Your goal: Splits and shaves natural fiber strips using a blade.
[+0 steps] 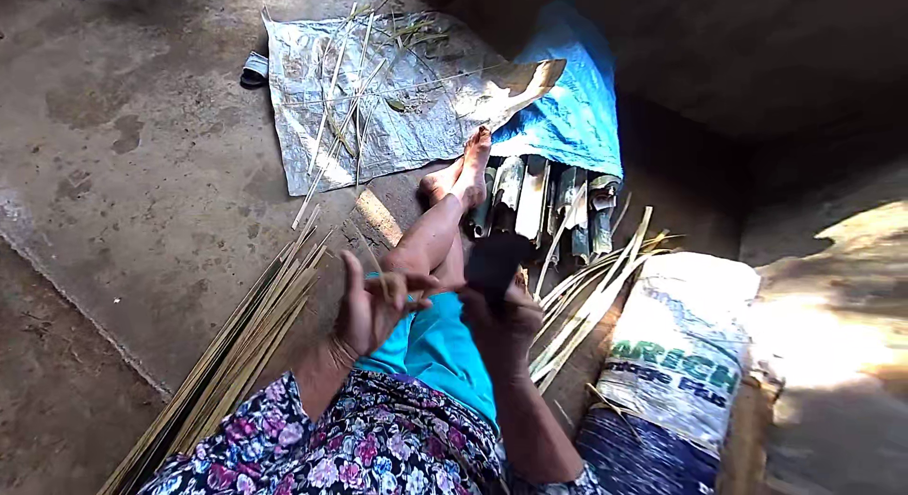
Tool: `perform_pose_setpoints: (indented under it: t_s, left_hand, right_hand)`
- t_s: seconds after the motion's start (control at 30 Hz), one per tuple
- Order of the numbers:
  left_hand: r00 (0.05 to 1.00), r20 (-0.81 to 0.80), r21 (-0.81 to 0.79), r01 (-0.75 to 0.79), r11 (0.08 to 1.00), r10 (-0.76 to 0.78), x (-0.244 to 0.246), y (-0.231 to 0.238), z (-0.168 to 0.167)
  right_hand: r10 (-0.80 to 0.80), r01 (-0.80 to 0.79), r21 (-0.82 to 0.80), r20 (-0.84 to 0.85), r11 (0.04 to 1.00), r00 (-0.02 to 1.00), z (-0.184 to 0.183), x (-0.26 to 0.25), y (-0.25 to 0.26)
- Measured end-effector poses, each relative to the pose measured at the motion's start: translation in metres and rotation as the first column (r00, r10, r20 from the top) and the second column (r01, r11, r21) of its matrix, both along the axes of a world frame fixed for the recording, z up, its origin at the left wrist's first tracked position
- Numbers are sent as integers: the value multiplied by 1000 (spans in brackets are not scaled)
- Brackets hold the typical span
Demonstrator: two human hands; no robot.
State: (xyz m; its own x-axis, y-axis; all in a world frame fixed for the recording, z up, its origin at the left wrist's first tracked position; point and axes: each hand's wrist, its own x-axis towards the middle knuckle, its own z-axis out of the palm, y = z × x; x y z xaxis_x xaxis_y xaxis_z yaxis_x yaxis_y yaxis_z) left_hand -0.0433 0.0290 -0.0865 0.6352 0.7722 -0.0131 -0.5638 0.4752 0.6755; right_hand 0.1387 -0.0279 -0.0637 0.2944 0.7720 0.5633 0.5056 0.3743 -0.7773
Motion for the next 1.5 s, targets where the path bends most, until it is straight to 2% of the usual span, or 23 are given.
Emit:
perform_pose_setpoints:
  t_s: [0.07, 0.13, 0.2, 0.27, 0.4, 0.47, 0.5, 0.57, 0.6, 0.63, 0.7, 0.8, 0.87, 0.93, 1.0, 1.07, 1.13, 1.17, 1.23, 1.3, 1.37, 1.47, 1.5]
  left_hand:
    - [980, 106, 33, 164, 986, -167, 7, -9, -1]
    - [977, 164, -33, 142, 989, -135, 12, -16, -1]
    - [995, 96, -232, -12, 973, 36, 21, -20, 9]
    - [984, -10, -400, -165, 902, 176, 28, -19, 22]
    - [904, -236, -609, -423, 671, 355, 33, -4, 33]
    - [910, -220, -599, -411, 687, 353, 30, 0, 30]
    - [945, -163, -522, -327, 787, 285, 25, -1, 25]
    - [999, -52, -238, -16, 971, 4, 13, -3, 15]
    - [993, -49, -147, 96, 984, -105, 10, -6, 16]
    - [992, -46, -140, 107, 984, -114, 11, -11, 19]
    - [997, -45, -280, -67, 958, 56, 14, -22, 26]
    - [950, -128, -486, -311, 817, 286, 22, -30, 39]
    - [911, -202, -564, -409, 717, 360, 20, -19, 43]
    - [879, -264, -576, -473, 667, 397, 16, -2, 47]
    - [914, -180, -522, -403, 752, 364, 8, 8, 43]
    - [985, -15, -328, -169, 930, 174, -4, 8, 33]
    - [999, 41, -181, 35, 983, -28, -10, 2, 32]
    - [997, 66, -171, 43, 984, -32, -11, -5, 31]
    - [986, 111, -294, -88, 952, 126, -9, -20, 34]
    - [942, 6, -452, -298, 841, 337, -2, -32, 45]
    - [912, -83, -548, -378, 746, 402, -1, -33, 49]
    - [882, -201, -625, -451, 638, 426, 0, -14, 54]
    - [879, -186, -607, -453, 653, 438, 0, -9, 54]
  right_hand:
    - [-97, 97, -14, -15, 995, 995, 14, 20, 9]
    - [-76, 72, -90, -45, 993, 996, 19, 34, 10]
    - [51, -66, -194, -80, 979, 995, 13, 31, 2]
    - [174, -169, -219, 2, 961, 985, 0, 9, -11]
    - [219, -206, -75, 312, 976, 924, -25, -42, -38]
    - [181, -198, 10, 360, 980, 915, -33, -53, -38]
    - [151, -175, 33, 368, 984, 917, -33, -53, -35]
    - [90, -114, 50, 344, 992, 934, -25, -47, -28]
    - [75, -93, 44, 301, 995, 951, -18, -40, -23]
    - [81, -88, 16, 261, 996, 962, -10, -34, -18]
    - [116, -101, -96, 169, 990, 979, 2, -29, -14]
    - [229, -242, -297, -78, 924, 970, 11, -31, -24]
    - [327, -317, -316, -23, 894, 945, 11, -42, -38]
    - [347, -294, -253, 200, 922, 916, 8, -56, -49]
    - [271, -250, -105, 333, 963, 903, 2, -65, -47]
    - [156, -187, 43, 385, 982, 910, 2, -65, -33]
    - [49, -88, 84, 388, 993, 921, 14, -58, -16]
    - [36, -58, 44, 378, 997, 925, 22, -52, -9]
    - [136, -100, -141, 274, 985, 952, 34, -45, -1]
    - [306, -284, -370, 0, 885, 952, 36, -43, -5]
    - [381, -403, -470, -145, 786, 913, 35, -48, -17]
    - [415, -350, -355, 124, 867, 901, 26, -63, -38]
    - [381, -318, -263, 236, 911, 894, 21, -67, -40]
